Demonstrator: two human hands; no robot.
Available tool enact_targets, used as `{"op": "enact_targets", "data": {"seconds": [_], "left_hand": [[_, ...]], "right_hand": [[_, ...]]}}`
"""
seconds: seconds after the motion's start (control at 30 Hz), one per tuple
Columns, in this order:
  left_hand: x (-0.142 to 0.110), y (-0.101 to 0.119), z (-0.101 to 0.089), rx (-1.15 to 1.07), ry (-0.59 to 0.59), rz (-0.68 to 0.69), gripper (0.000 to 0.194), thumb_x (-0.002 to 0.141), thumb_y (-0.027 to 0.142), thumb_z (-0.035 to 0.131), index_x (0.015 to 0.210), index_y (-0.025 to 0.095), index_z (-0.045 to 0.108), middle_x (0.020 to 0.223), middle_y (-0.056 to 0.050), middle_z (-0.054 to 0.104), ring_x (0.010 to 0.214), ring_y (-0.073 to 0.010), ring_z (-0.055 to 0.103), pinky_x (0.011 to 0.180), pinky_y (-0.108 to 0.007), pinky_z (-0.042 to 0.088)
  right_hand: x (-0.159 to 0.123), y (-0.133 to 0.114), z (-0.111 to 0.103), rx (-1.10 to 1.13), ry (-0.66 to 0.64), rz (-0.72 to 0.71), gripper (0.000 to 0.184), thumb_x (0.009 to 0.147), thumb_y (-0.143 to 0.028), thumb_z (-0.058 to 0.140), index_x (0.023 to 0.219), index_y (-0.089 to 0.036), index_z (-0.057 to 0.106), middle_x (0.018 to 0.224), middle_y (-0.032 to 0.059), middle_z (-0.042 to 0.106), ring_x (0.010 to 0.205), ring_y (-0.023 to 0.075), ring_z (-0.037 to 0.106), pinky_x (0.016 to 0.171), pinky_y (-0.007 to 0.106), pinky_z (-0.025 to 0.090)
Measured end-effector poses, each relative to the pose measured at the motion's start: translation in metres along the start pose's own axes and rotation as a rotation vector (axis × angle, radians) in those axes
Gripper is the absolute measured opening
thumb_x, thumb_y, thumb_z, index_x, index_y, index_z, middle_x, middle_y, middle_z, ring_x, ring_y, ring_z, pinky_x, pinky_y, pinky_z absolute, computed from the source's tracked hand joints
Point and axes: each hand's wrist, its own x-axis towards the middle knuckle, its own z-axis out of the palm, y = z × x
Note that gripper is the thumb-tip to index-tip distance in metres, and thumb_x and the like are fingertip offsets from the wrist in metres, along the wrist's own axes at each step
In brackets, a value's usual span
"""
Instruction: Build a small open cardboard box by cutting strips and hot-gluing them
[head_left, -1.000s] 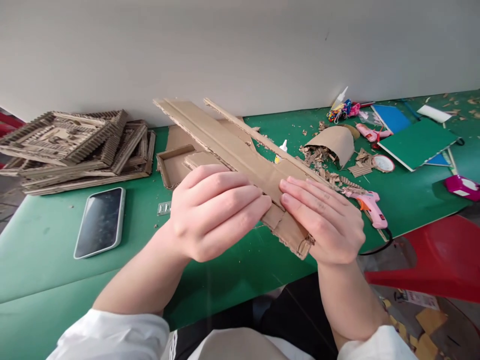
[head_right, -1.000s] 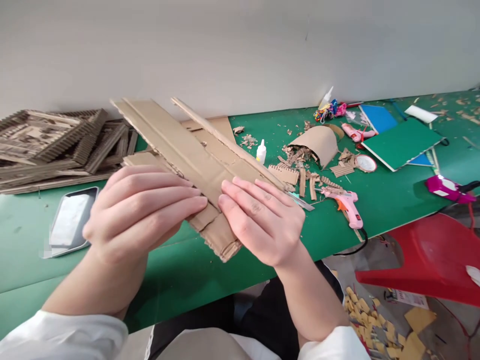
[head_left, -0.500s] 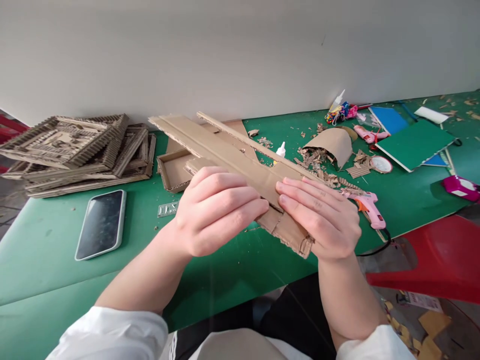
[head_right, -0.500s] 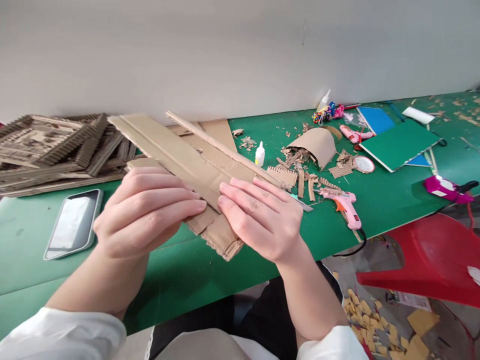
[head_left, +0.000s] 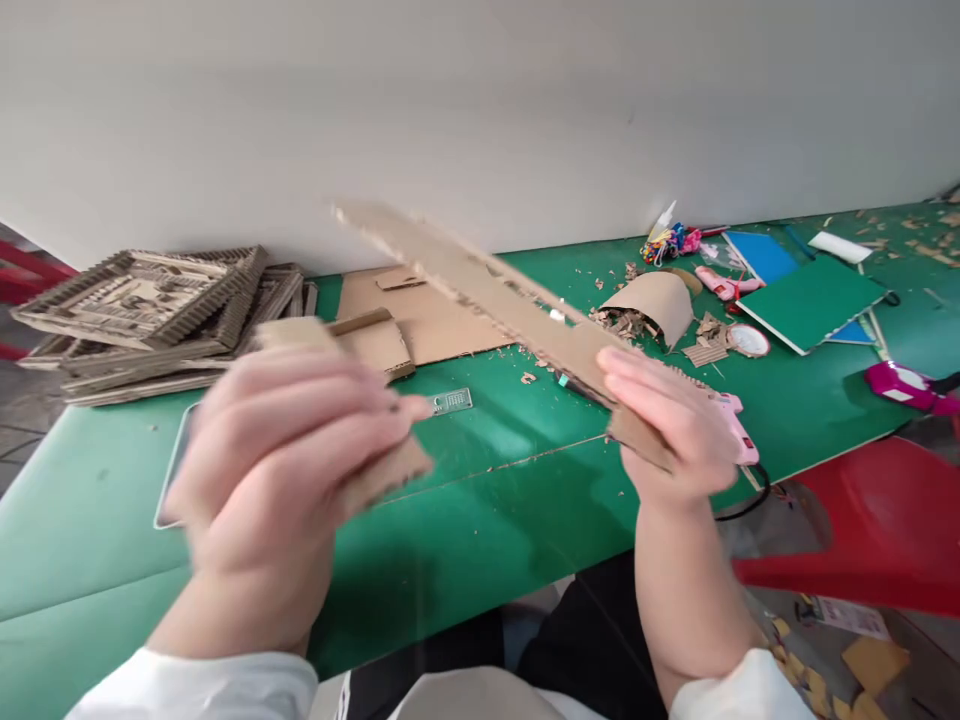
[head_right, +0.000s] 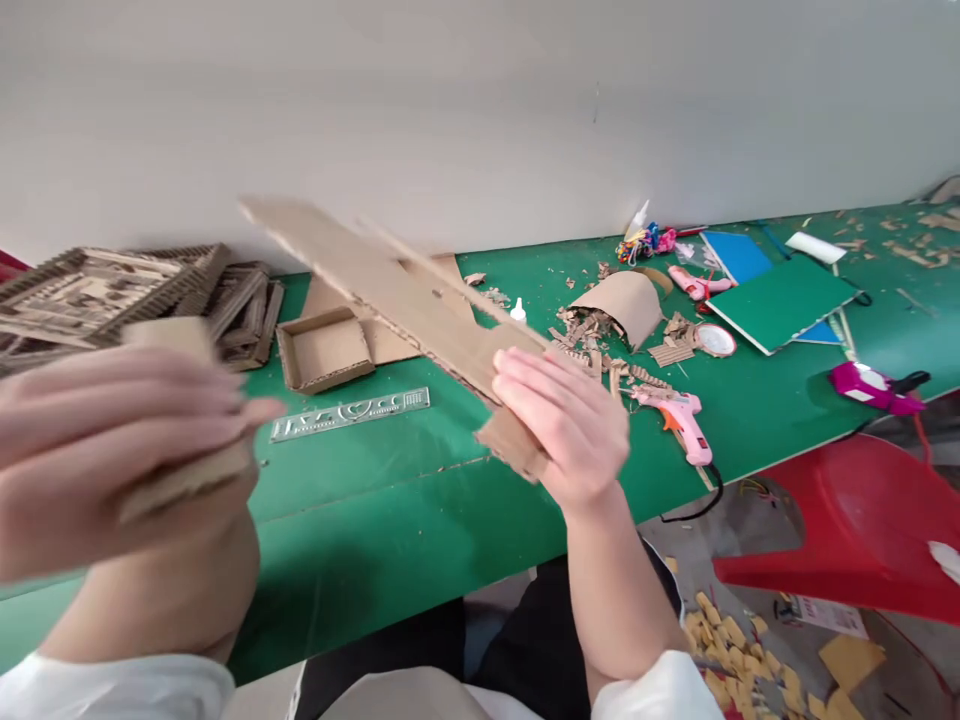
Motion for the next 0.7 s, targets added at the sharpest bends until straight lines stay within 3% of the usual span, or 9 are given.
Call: {"op": "enact_targets", "data": {"seconds": [0.03, 0.07, 0.1, 0.2, 0.3, 0.43, 0.7], "left_hand": [[0.004, -0.004, 0.003, -0.031, 0.137, 0.002, 0.032, 0.081, 0.014, 0.067, 0.106, 0.031, 0.059, 0.096, -0.001, 0.063, 0.094, -0.0213, 0.062, 0.079, -0.044, 0.054], [0.009, -0.009, 0.008, -0.066, 0.346, 0.026, 0.028, 0.078, 0.011, 0.069, 0.097, 0.029, 0.062, 0.088, 0.001, 0.063, 0.082, -0.0166, 0.064, 0.071, -0.036, 0.054], [0.013, -0.014, 0.014, -0.184, 0.378, -0.062, 0.026, 0.079, 0.013, 0.069, 0.099, 0.028, 0.06, 0.083, 0.003, 0.064, 0.073, -0.0135, 0.065, 0.062, -0.031, 0.054], [0.024, -0.027, 0.029, -0.539, 0.24, -0.418, 0.02, 0.089, 0.028, 0.06, 0.108, 0.027, 0.054, 0.071, 0.005, 0.06, 0.057, -0.0085, 0.06, 0.053, -0.023, 0.051], [0.029, -0.031, 0.034, -0.799, 0.173, -0.626, 0.028, 0.093, 0.046, 0.048, 0.111, 0.024, 0.051, 0.071, 0.004, 0.059, 0.043, -0.0057, 0.051, 0.042, -0.021, 0.044], [0.031, -0.029, 0.032, -0.941, 0.172, -0.734, 0.033, 0.09, 0.05, 0.05, 0.106, 0.022, 0.052, 0.075, 0.003, 0.06, 0.036, -0.0044, 0.047, 0.031, -0.02, 0.036], [0.027, -0.03, 0.037, -0.957, 0.177, -0.817, 0.029, 0.09, 0.047, 0.049, 0.102, 0.021, 0.056, 0.071, 0.004, 0.055, 0.039, -0.0048, 0.048, 0.032, -0.018, 0.038]], "right_hand": [[-0.001, -0.001, 0.004, 0.03, -0.015, -0.002, 0.035, 0.087, -0.015, 0.056, 0.119, -0.03, 0.061, 0.108, 0.0008, 0.073, 0.098, 0.0196, 0.07, 0.086, 0.038, 0.059], [-0.002, -0.001, 0.009, 0.045, -0.038, 0.0, 0.037, 0.086, -0.013, 0.057, 0.118, -0.029, 0.061, 0.108, 0.0011, 0.073, 0.099, 0.0188, 0.069, 0.087, 0.037, 0.059], [-0.002, -0.001, 0.013, 0.045, -0.058, 0.008, 0.038, 0.085, -0.011, 0.058, 0.118, -0.028, 0.062, 0.109, 0.0019, 0.072, 0.1, 0.0185, 0.069, 0.089, 0.037, 0.058], [-0.007, 0.004, 0.022, 0.014, -0.134, 0.03, 0.04, 0.084, -0.006, 0.054, 0.119, -0.025, 0.061, 0.114, 0.0041, 0.071, 0.106, 0.0187, 0.066, 0.096, 0.039, 0.055], [-0.012, 0.011, 0.026, -0.026, -0.243, 0.034, 0.048, 0.085, -0.001, 0.042, 0.124, -0.024, 0.059, 0.119, 0.0045, 0.068, 0.114, 0.0178, 0.062, 0.1, 0.04, 0.052], [-0.019, 0.013, 0.038, -0.088, -0.313, -0.007, 0.048, 0.086, 0.001, 0.039, 0.122, -0.023, 0.061, 0.118, 0.0058, 0.068, 0.118, 0.0181, 0.059, 0.102, 0.04, 0.05], [-0.03, 0.028, 0.08, -0.274, -0.495, -0.006, 0.034, 0.09, -0.01, 0.047, 0.114, -0.026, 0.066, 0.112, 0.0032, 0.07, 0.114, 0.0201, 0.059, 0.102, 0.042, 0.047]]}}
